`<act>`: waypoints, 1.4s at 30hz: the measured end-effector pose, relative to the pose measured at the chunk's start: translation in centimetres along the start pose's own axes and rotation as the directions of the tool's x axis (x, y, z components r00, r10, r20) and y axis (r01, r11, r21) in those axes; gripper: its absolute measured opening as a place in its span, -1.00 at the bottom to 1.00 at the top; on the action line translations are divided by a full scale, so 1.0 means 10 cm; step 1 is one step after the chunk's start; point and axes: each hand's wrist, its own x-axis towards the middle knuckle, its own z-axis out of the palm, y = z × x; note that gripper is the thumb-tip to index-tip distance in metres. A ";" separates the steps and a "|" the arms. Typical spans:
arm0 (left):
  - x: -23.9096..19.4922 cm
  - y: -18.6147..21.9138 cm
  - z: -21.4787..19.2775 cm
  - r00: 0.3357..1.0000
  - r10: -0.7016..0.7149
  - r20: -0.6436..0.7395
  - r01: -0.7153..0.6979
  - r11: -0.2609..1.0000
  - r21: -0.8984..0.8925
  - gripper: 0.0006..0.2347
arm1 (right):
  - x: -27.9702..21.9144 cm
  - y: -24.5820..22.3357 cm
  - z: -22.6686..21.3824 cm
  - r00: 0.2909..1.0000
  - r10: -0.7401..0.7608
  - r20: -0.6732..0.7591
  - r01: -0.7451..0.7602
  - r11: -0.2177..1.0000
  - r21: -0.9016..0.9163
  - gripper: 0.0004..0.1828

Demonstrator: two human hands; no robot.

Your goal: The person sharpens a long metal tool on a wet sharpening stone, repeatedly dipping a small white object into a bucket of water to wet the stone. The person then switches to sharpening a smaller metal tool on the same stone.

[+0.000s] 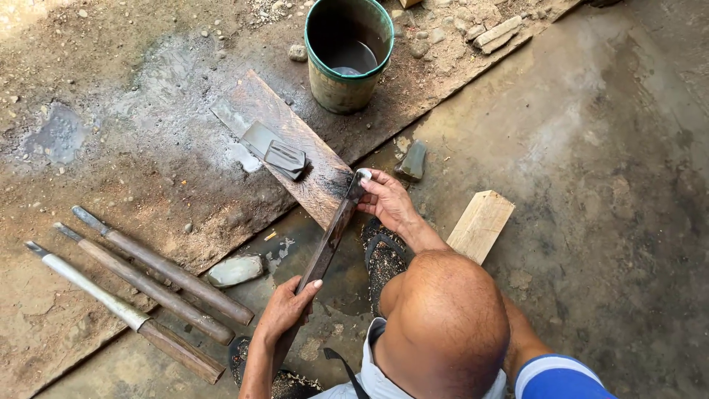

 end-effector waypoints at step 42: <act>-0.42 0.36 -0.34 0.895 0.121 -0.428 0.025 0.947 0.320 -0.50 | 0.74 -0.27 -1.21 0.742 -0.548 -0.386 -0.340 0.188 -0.921 0.01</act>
